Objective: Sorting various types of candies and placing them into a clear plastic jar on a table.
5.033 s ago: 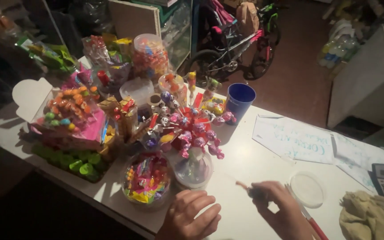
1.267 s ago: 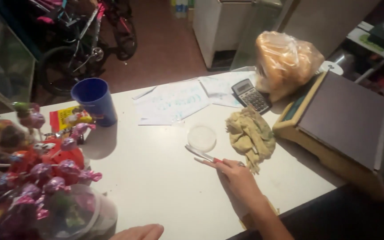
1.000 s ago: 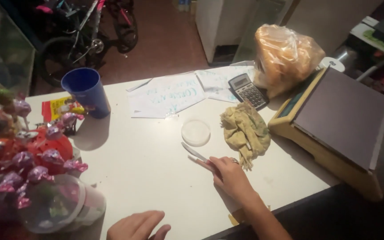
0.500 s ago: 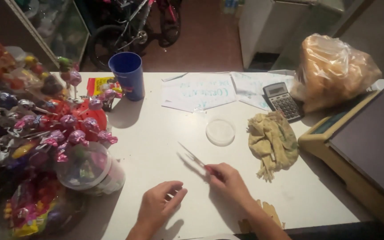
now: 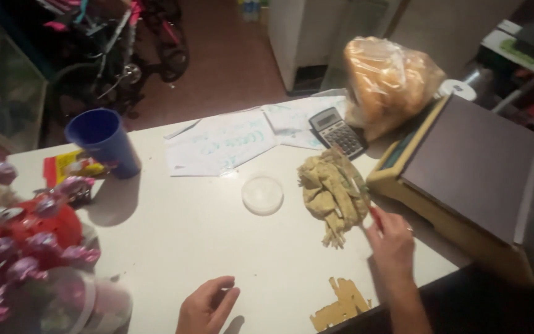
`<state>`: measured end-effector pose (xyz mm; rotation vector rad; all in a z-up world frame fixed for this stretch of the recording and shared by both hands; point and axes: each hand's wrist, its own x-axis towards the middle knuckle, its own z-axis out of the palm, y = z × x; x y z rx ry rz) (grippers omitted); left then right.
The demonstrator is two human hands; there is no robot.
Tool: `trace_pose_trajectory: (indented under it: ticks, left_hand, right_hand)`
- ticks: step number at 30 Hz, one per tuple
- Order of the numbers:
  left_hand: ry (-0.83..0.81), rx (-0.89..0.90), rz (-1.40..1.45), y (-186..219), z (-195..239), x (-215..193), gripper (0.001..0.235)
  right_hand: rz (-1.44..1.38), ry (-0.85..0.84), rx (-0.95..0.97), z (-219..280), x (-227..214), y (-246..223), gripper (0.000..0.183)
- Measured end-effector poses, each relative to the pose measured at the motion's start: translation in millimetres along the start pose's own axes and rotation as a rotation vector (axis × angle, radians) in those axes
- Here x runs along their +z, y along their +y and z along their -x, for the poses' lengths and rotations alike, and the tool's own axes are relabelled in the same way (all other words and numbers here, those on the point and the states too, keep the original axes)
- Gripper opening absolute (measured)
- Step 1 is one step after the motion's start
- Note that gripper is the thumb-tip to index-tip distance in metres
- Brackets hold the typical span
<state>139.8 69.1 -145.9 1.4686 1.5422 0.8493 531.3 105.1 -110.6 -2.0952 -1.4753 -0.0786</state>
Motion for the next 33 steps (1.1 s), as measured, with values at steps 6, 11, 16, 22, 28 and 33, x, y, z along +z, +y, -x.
trace_pose_trajectory:
  ticks: [6,11,16,22,28,33]
  left_hand:
    - [0.051,-0.087,-0.002,8,3,5,0.023]
    - [0.052,0.006,-0.026,6,6,6,0.022]
    - [0.057,0.118,-0.051,1,-1,6,0.023]
    - [0.043,0.461,-0.344,3,-52,22,0.036]
    - [0.140,0.812,-0.487,17,-138,78,0.064]
    - [0.024,0.553,-0.827,50,-198,116,0.102]
  right_hand:
    - [0.202,0.003,0.026,43,3,96,0.036]
    - [0.377,-0.043,0.094,45,-1,117,0.031]
    - [0.318,0.069,-0.016,29,15,118,0.024]
    - [0.314,0.078,-0.081,26,15,99,0.037]
    - [0.496,0.565,-0.407,30,20,73,0.020]
    - [0.150,0.608,-1.125,3,30,82,0.013]
